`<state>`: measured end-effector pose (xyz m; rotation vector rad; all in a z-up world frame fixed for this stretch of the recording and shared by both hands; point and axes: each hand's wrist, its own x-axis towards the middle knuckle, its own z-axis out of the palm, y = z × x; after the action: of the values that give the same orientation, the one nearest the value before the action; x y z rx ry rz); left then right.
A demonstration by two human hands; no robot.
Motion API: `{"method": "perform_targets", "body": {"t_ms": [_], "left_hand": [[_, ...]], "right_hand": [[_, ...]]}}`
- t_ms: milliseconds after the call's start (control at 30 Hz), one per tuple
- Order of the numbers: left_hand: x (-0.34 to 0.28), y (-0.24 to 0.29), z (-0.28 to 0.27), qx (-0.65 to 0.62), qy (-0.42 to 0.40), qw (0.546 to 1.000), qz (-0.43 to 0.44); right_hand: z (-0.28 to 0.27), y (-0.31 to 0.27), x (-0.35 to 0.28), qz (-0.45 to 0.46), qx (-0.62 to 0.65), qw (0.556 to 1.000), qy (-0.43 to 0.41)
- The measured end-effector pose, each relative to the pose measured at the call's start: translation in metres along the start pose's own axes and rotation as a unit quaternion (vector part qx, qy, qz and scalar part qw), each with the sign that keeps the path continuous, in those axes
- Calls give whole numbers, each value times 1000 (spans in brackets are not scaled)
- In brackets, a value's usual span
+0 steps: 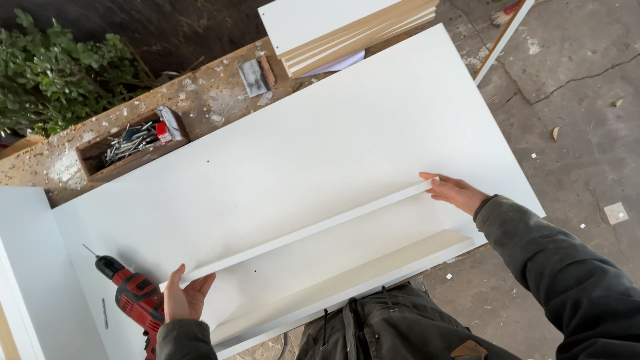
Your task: The person assembles a white cabinet on an outdoor workbench. They pick a drill bit from a wooden box, fit it into a corded power drill, position white panels and wooden support strips on the cabinet, align the strips along the edges, and drive screws with the drill to attach the strips to the cabinet body.
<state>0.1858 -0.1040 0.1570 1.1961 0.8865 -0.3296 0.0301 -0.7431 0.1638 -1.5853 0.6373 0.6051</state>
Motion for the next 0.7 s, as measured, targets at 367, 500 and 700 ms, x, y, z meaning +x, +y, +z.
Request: {"method": "perform_targets", "body": {"t_ms": [367,500,700], "left_hand": [[47,13,-6,168,49,984,42],[126,-18,-58,146,-25,987,54],[188,-12,-56,183,66,980,-38]], "right_hand": [[7,-24,43,30,45,993,105],[-15,12,76,79,54,989,113],[-17,-24,39,94,91,990,55]]}}
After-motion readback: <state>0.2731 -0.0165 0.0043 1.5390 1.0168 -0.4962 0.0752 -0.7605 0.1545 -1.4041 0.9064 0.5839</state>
